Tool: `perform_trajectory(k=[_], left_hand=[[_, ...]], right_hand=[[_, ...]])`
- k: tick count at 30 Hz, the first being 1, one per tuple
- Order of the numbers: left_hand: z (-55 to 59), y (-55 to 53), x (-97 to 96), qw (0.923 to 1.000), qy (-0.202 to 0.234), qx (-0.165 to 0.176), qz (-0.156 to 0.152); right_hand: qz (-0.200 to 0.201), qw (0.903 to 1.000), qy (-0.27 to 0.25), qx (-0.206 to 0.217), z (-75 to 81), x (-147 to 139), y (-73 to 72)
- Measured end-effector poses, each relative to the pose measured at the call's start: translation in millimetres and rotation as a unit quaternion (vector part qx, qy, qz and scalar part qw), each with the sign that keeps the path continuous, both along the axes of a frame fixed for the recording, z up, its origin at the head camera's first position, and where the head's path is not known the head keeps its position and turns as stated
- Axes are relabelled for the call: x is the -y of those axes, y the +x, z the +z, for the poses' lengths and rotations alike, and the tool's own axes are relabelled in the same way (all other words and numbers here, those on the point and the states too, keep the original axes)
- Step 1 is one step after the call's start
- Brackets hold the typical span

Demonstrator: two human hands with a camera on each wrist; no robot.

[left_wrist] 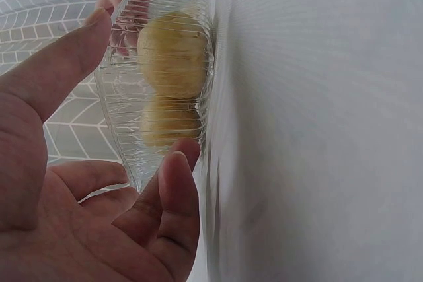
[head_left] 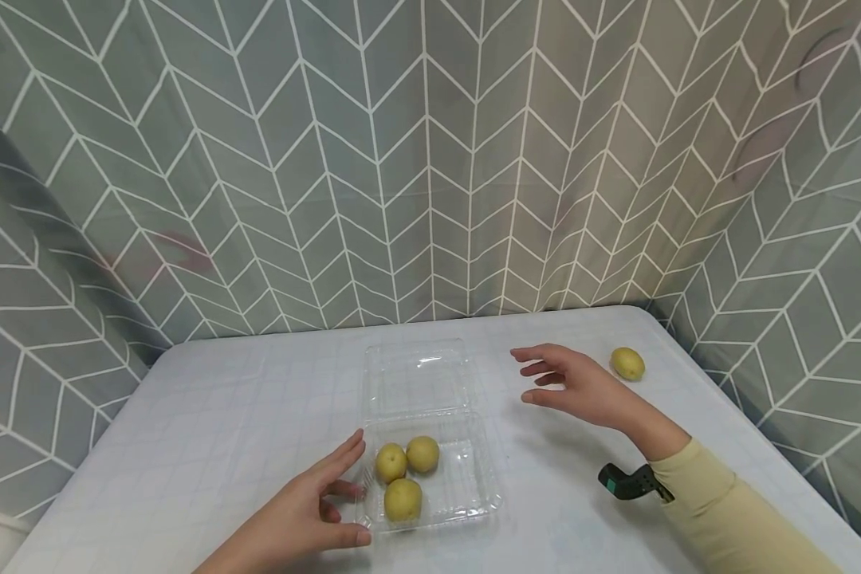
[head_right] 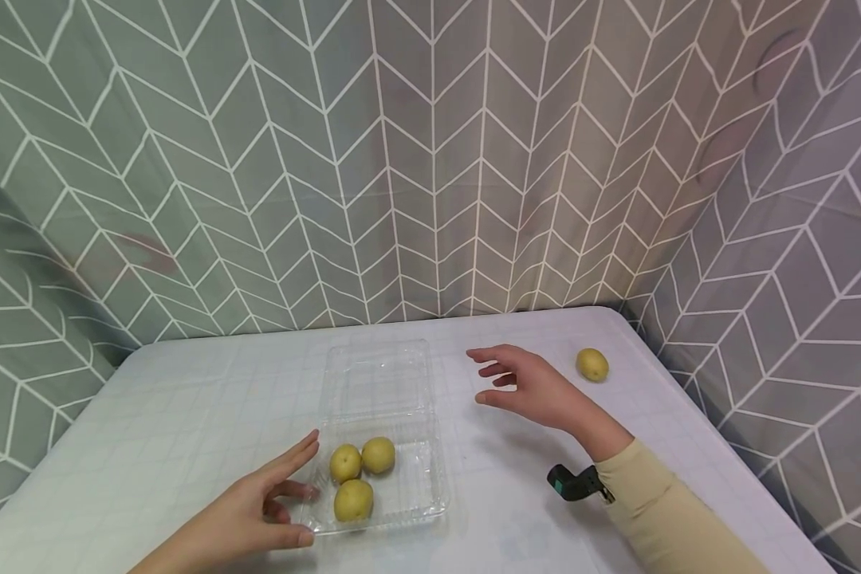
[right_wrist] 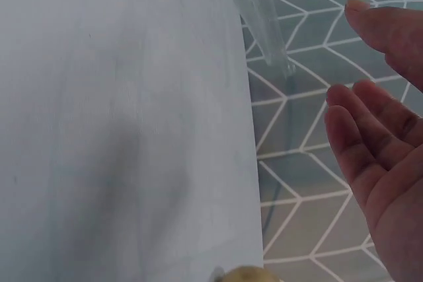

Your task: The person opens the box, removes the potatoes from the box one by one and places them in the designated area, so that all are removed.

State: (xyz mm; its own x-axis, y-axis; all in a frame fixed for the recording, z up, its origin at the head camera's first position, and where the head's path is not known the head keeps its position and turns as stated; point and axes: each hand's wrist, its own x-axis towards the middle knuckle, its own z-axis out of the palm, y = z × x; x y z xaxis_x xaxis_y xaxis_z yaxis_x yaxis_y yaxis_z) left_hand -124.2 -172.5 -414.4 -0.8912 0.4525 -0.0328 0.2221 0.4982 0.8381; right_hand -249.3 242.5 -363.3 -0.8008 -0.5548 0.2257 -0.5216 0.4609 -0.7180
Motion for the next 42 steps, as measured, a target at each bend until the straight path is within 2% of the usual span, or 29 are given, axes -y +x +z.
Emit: perform_trajectory(k=[7, 22, 35, 42], left_hand=[[0.2, 0.4, 0.6, 0.9999, 0.009, 0.003, -0.005], [-0.3, 2.8, 2.5, 0.9999, 0.013, 0.005, -0.002], [0.2, 2.3, 1.8, 0.9999, 0.010, -0.001, 0.003], [-0.1, 2.1, 1.2, 0.9999, 0.015, -0.005, -0.002]], right_hand=[[0.025, 0.9996, 0.011, 0.004, -0.8, 20, 5.7], [0.100, 0.9949, -0.004, 0.017, -10.2, 66, 13.5], [0.147, 0.9886, 0.000, 0.035, -19.3, 94, 21.2], [0.169, 0.9851, 0.006, 0.029, -24.7, 106, 26.3]])
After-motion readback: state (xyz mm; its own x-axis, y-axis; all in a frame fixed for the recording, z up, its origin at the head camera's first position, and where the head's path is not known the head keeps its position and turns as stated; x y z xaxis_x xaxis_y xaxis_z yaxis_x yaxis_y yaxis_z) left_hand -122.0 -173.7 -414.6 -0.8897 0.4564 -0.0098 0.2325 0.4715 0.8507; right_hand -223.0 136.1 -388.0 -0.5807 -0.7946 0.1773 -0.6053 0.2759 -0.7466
